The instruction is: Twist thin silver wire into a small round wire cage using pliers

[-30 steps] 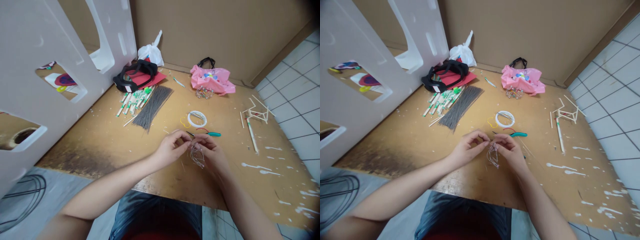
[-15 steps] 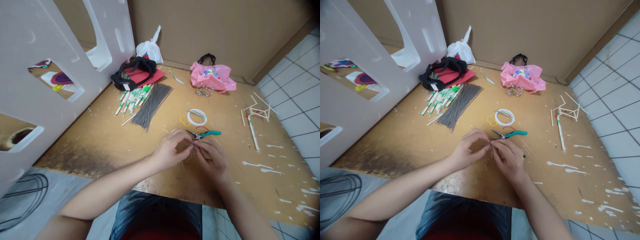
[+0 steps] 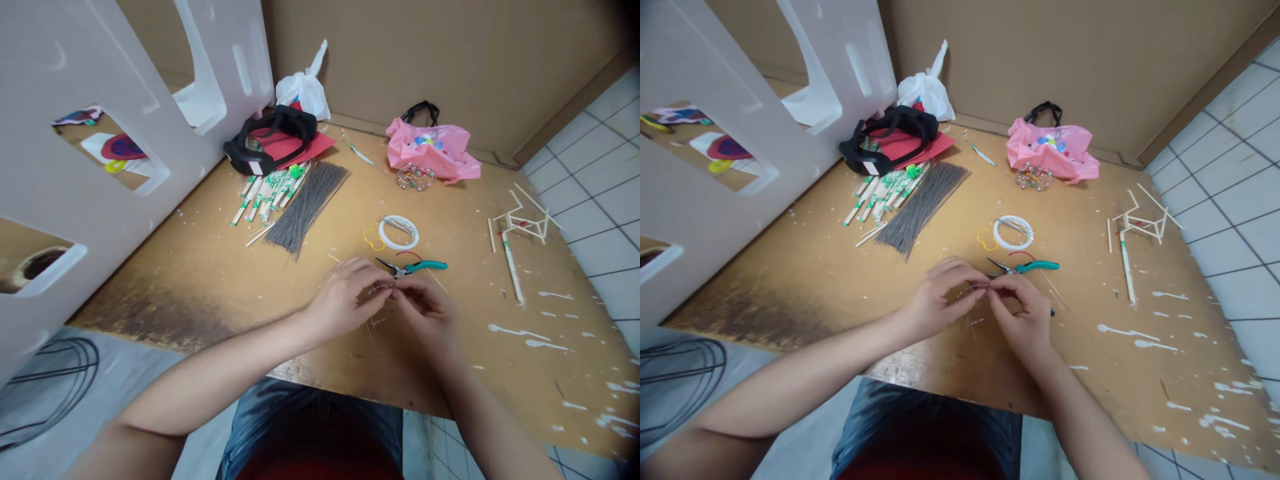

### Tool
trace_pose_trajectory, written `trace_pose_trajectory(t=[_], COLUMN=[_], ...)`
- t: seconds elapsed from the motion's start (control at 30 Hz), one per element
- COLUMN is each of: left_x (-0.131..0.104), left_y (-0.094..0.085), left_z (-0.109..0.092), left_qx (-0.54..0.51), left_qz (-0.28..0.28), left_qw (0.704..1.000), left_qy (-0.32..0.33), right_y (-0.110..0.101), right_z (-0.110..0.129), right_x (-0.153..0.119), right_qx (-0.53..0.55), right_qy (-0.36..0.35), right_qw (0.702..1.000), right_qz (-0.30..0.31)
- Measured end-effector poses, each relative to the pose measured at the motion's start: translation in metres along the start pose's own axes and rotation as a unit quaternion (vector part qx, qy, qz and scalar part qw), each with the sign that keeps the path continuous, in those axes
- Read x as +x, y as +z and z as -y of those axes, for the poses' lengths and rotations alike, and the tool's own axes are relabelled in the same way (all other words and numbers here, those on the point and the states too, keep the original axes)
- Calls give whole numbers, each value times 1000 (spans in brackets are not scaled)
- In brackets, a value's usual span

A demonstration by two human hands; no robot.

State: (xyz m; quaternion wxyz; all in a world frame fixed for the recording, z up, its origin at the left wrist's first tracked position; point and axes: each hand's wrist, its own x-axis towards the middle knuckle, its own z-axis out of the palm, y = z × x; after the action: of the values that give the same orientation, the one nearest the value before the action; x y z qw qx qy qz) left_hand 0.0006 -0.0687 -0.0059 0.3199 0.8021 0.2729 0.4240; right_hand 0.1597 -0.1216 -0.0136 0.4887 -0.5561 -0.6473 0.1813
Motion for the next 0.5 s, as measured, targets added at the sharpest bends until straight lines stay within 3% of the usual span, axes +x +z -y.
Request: trace_pose_trajectory(t=[0.1, 0.2, 0.5], left_x=[-1, -2, 0], left_y=[1, 2, 3], left_z=[1, 2, 2], left_qx=[13, 15, -4], left_qz=[-9, -21, -17], left_qw=[1000, 1000, 1000], left_qy=[2, 9, -4], right_y=[-2, -4, -6], right_z=[4, 6, 4], right_x=[3, 4, 1], right_qx=[-87, -134, -119], right_qy=[-112, -170, -150], right_qw=[990, 976, 981], right_qz=[-5, -15, -43])
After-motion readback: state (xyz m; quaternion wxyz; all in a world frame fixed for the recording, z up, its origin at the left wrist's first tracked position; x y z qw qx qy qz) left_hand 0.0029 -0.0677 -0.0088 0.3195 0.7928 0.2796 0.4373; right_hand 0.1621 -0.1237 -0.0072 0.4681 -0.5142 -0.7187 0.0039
